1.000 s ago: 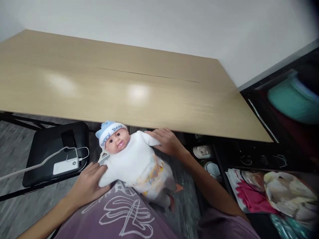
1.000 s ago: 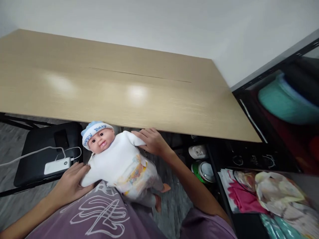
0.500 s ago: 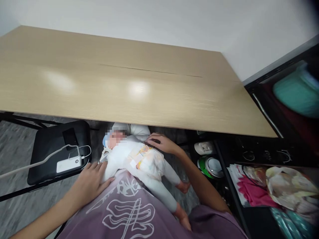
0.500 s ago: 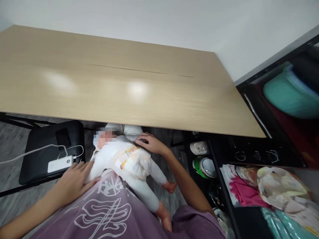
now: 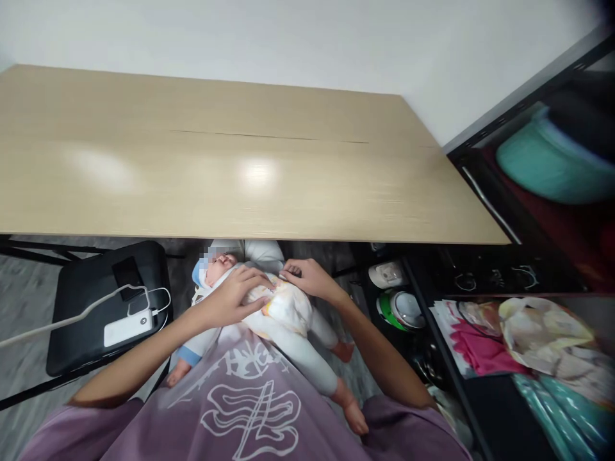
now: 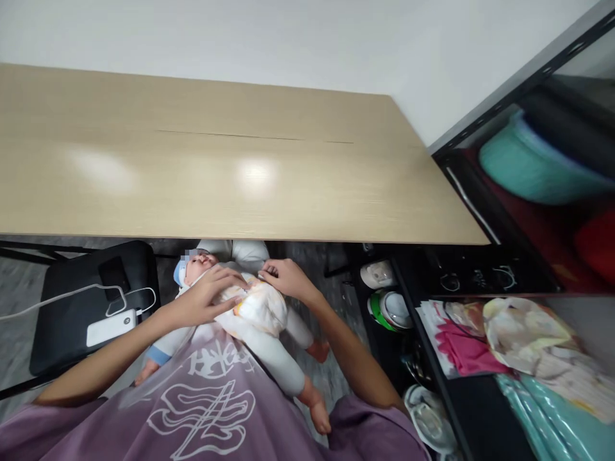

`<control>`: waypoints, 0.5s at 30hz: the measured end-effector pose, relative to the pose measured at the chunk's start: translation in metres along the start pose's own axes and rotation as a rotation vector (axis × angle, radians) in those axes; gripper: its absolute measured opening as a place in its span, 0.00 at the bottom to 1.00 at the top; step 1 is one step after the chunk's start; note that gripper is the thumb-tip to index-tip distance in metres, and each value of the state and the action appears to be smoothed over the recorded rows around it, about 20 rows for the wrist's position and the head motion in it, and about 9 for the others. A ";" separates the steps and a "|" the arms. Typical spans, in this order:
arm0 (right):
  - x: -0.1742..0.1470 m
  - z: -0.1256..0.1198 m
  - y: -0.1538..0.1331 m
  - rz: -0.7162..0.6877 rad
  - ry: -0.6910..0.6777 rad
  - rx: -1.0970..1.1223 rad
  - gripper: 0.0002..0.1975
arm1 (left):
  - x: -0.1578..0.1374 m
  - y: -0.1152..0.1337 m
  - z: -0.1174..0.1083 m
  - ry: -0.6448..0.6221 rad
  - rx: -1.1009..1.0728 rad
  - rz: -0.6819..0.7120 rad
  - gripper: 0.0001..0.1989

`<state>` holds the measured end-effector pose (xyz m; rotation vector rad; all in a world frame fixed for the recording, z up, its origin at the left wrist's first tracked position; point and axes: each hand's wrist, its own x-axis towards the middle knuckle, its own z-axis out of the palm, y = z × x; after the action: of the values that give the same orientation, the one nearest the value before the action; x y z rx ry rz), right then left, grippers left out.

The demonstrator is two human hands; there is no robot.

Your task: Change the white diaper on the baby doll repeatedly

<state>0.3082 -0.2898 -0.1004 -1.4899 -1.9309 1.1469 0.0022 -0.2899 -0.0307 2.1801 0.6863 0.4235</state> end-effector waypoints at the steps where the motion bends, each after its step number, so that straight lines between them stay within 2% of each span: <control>1: 0.001 -0.002 0.006 0.011 0.020 -0.021 0.16 | 0.000 -0.003 0.001 0.005 -0.032 -0.003 0.14; 4: 0.002 -0.007 0.011 0.014 0.070 -0.052 0.16 | -0.002 -0.007 0.003 0.049 -0.114 -0.025 0.11; 6: 0.002 -0.007 -0.001 -0.066 0.045 -0.039 0.18 | -0.004 -0.008 0.005 0.091 -0.107 -0.043 0.11; 8: 0.001 -0.003 -0.022 -0.212 -0.059 0.001 0.22 | -0.008 -0.008 0.006 0.141 -0.082 -0.041 0.10; 11: 0.000 0.004 -0.053 -0.402 -0.261 0.054 0.21 | -0.025 -0.004 0.003 0.189 -0.117 -0.008 0.08; 13: -0.006 0.001 -0.065 -0.428 -0.288 0.056 0.20 | -0.043 0.001 -0.002 0.151 -0.147 -0.002 0.07; 15: -0.021 -0.012 -0.068 -0.371 -0.237 0.041 0.22 | -0.062 0.008 -0.009 0.042 -0.139 -0.002 0.06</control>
<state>0.2851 -0.3101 -0.0356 -0.9504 -2.2067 1.2211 -0.0485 -0.3260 -0.0231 2.0442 0.6623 0.5029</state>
